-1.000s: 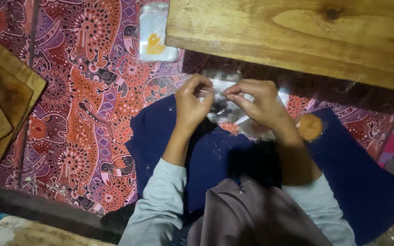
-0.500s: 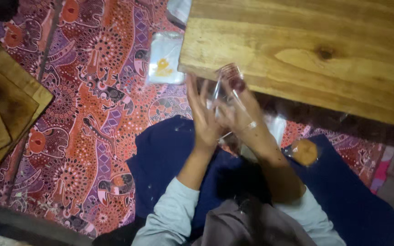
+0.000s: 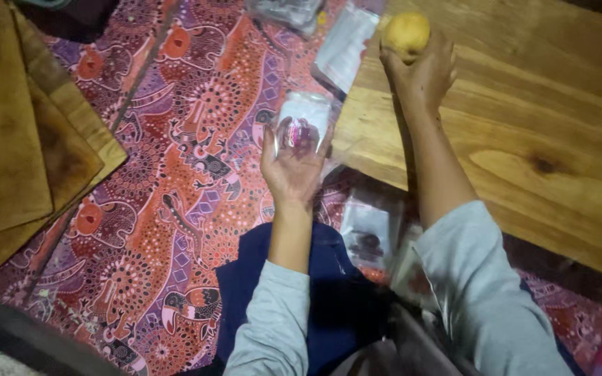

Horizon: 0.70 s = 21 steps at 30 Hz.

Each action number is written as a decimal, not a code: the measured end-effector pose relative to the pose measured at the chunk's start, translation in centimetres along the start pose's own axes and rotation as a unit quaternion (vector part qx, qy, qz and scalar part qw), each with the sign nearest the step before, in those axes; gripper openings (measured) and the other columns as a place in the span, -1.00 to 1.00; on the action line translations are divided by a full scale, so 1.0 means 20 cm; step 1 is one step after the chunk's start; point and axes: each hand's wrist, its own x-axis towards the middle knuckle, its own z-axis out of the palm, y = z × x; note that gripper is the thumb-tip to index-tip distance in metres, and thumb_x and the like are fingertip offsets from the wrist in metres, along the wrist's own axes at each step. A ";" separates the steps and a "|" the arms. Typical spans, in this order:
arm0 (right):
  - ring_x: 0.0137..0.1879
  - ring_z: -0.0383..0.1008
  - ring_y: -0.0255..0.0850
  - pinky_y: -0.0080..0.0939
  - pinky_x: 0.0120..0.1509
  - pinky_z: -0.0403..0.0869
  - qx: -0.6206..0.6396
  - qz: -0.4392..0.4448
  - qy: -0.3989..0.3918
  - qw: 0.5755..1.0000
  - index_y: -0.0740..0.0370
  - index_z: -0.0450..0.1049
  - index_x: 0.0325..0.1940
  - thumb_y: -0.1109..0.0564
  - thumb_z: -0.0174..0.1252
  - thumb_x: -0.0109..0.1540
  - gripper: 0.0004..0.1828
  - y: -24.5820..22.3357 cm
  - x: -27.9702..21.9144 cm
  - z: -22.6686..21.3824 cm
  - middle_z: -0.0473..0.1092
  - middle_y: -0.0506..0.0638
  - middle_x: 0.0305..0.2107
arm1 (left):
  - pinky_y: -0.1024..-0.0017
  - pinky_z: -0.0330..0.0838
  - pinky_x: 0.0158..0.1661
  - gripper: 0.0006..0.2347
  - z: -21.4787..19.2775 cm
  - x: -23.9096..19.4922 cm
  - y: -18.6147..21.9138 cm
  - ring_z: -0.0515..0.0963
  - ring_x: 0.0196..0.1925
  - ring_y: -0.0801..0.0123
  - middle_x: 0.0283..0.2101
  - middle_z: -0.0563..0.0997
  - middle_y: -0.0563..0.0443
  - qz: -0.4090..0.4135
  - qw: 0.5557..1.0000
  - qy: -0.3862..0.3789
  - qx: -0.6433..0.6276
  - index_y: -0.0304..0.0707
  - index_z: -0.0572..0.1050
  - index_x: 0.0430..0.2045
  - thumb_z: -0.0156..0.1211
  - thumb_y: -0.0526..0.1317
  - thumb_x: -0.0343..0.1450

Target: The person sits on the floor and repeatedly picks round buns from a wooden board, places each into a clear plastic bag, seals the bag, and puts it into a white basket. The person also moves the board to access more buns and continues the same packaging process.

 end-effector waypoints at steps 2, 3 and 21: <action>0.11 0.49 0.03 0.02 0.19 0.46 0.172 0.074 -0.100 0.977 0.22 0.40 0.18 -0.10 0.56 0.15 -0.31 -0.12 -0.07 -0.11 0.47 0.15 0.00 | -0.34 0.26 0.25 -0.66 0.02 0.01 0.02 0.48 -0.01 0.02 -0.12 0.48 -0.25 0.010 0.999 -0.003 -0.035 -0.35 0.49 -0.15 0.25 -0.02 0.43; 0.15 0.50 -0.02 -0.02 0.24 0.50 0.284 0.108 -0.149 0.941 0.23 0.38 0.26 -0.04 0.52 0.16 -0.30 -0.18 -0.15 -0.22 0.48 0.13 0.05 | -0.35 0.25 0.26 -0.65 0.03 0.02 0.03 0.48 0.02 0.01 -0.10 0.46 -0.26 0.013 0.999 -0.004 -0.053 -0.36 0.48 -0.14 0.23 0.00 0.43; 0.15 0.51 0.06 -0.05 0.24 0.48 0.253 -0.064 -0.116 0.958 0.26 0.41 0.31 0.19 0.55 0.02 -0.20 -0.42 -0.68 -1.00 0.47 0.20 0.10 | 0.10 0.12 0.33 -0.18 -0.06 -0.70 -0.44 0.26 0.31 -0.20 0.26 0.24 -0.34 0.495 0.459 -0.117 0.729 -0.37 0.07 0.33 0.46 0.06 0.32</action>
